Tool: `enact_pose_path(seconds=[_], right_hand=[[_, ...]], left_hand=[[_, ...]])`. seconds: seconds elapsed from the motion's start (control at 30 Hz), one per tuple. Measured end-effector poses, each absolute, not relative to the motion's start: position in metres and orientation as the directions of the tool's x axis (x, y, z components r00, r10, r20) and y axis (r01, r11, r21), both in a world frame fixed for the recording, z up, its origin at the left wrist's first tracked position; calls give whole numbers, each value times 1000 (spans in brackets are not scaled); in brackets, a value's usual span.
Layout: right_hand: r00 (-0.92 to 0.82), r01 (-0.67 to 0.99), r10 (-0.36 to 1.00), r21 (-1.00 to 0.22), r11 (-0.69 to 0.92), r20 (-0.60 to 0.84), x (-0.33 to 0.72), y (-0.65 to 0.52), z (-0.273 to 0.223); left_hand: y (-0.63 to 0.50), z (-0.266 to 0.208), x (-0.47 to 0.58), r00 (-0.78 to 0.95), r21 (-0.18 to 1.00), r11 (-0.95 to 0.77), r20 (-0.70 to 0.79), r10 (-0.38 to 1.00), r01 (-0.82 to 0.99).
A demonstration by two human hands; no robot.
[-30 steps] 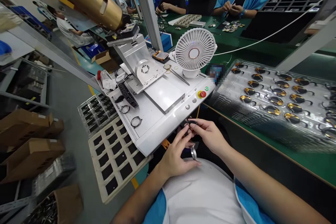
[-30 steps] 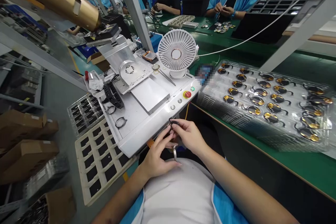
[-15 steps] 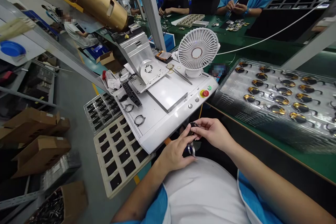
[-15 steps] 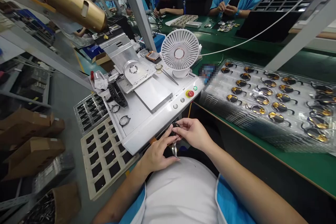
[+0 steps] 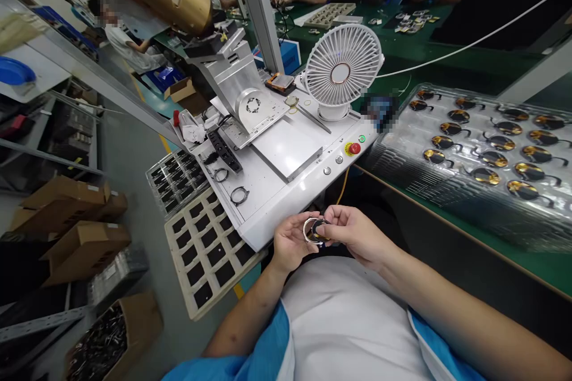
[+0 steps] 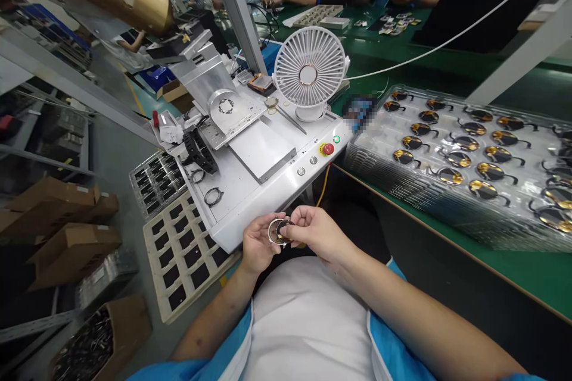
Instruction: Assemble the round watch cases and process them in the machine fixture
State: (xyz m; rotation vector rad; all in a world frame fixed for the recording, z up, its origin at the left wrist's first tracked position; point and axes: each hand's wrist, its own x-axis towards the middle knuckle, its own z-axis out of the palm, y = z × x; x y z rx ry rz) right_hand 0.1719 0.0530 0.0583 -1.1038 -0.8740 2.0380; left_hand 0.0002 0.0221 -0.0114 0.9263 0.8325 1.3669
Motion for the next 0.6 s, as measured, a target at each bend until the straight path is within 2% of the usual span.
enact_pose_path(seconds=[0.2,0.6], right_hand=[[-349,-229,870,-869,-439,-348,161,48,65],[-357,-213,871,-878,-429,-338,157,47,67]], left_hand=[[19,-13,-2,26,920,-63,79,997,-387],[18,-16,-3,-6,925,-74,77,997,-373]])
